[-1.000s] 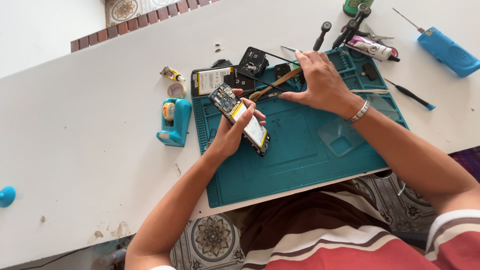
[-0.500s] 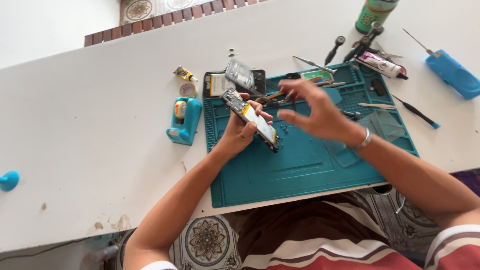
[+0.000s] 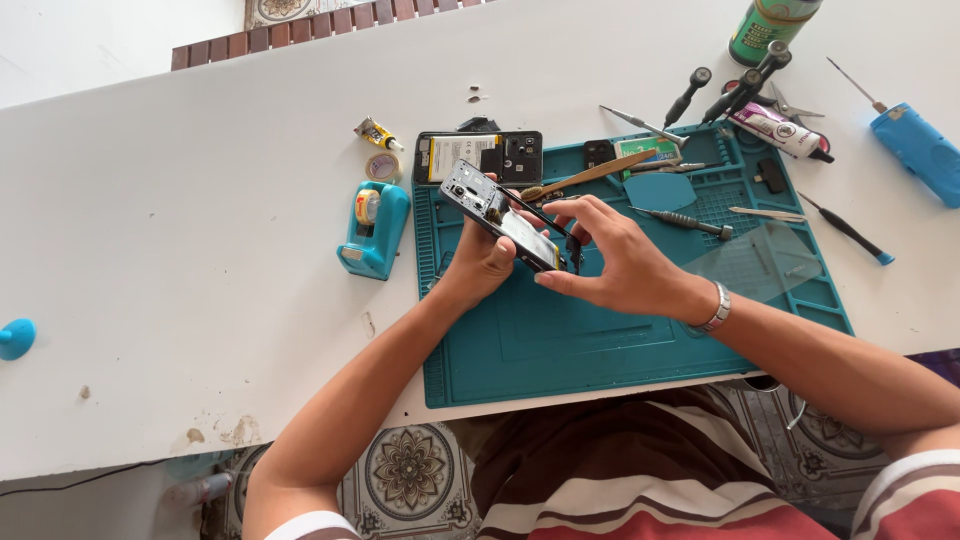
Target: The person removes a protective film from a disassembled smartphone, then uses tweezers to pick up small screws and place them into screw holes on the phone's internal frame. The person handles the phone, battery, and screws throughout the clip.
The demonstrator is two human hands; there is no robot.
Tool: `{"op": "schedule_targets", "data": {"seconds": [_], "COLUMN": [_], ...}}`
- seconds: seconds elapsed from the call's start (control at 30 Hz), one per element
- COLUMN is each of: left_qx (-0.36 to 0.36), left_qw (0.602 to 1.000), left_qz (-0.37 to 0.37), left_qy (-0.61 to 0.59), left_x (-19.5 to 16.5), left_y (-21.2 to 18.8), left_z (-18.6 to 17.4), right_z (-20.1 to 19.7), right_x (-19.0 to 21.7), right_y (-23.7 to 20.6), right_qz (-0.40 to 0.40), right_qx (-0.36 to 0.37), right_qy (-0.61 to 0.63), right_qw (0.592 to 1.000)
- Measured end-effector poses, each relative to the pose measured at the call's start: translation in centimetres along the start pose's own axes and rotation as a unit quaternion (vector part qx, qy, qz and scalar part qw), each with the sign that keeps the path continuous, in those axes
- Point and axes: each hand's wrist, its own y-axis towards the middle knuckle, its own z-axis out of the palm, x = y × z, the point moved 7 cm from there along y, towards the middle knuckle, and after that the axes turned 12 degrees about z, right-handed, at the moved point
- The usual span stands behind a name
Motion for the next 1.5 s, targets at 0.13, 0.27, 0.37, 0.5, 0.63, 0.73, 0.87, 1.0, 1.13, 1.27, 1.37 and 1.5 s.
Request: {"op": "schedule_targets", "data": {"seconds": [0.13,0.27,0.37,0.5,0.63,0.73,0.87,1.0,1.13,1.27,1.37,1.5], "left_qx": [0.023,0.037,0.034,0.031,0.005,-0.015,-0.059,-0.082,-0.092,-0.109,-0.102,-0.107], "left_qw": [1.000,0.999,0.999,0.998,0.998,0.997,0.995,0.986,0.986,0.985,0.986,0.986], "left_qz": [0.013,0.017,0.016,0.039,0.039,0.026,-0.046,-0.142,-0.135,-0.127,-0.124,-0.131], "left_qy": [0.008,-0.011,-0.033,-0.035,-0.054,-0.075,-0.064,0.010,-0.019,-0.049,-0.045,-0.009], "left_x": [-0.8,-1.4,-1.4,-1.6,-1.6,-1.9,-2.3,-3.0,-4.4,-4.9,-5.0,-5.1], "left_y": [0.5,0.6,0.6,0.3,0.3,0.4,0.6,0.3,0.9,1.4,1.4,1.2], "left_z": [0.2,0.6,0.7,0.8,0.5,0.5,0.6,0.7,1.2,1.2,1.2,1.2], "right_z": [0.2,0.6,0.5,0.2,-0.4,-0.5,-0.2,-0.4,-0.4,-0.4,-0.4,-1.2], "right_x": [-0.5,-0.5,-0.3,0.9,2.3,3.2,4.3,4.4,4.0,3.8,3.5,2.6], "right_y": [0.1,0.2,0.2,-0.2,-0.8,-1.4,-2.2,-2.3,-1.9,-1.7,-1.6,-1.0], "right_qz": [0.022,0.035,0.028,-0.032,-0.112,-0.160,-0.206,-0.208,-0.192,-0.184,-0.176,-0.116], "right_qx": [0.022,0.038,0.042,0.026,-0.050,-0.066,-0.097,-0.114,-0.114,-0.117,-0.118,-0.126], "right_qy": [-0.017,-0.020,-0.015,-0.024,-0.077,-0.095,-0.147,-0.168,-0.174,-0.167,-0.170,-0.116], "right_qw": [0.999,0.998,0.999,0.999,0.989,0.980,0.963,0.957,0.959,0.961,0.962,0.978]}}
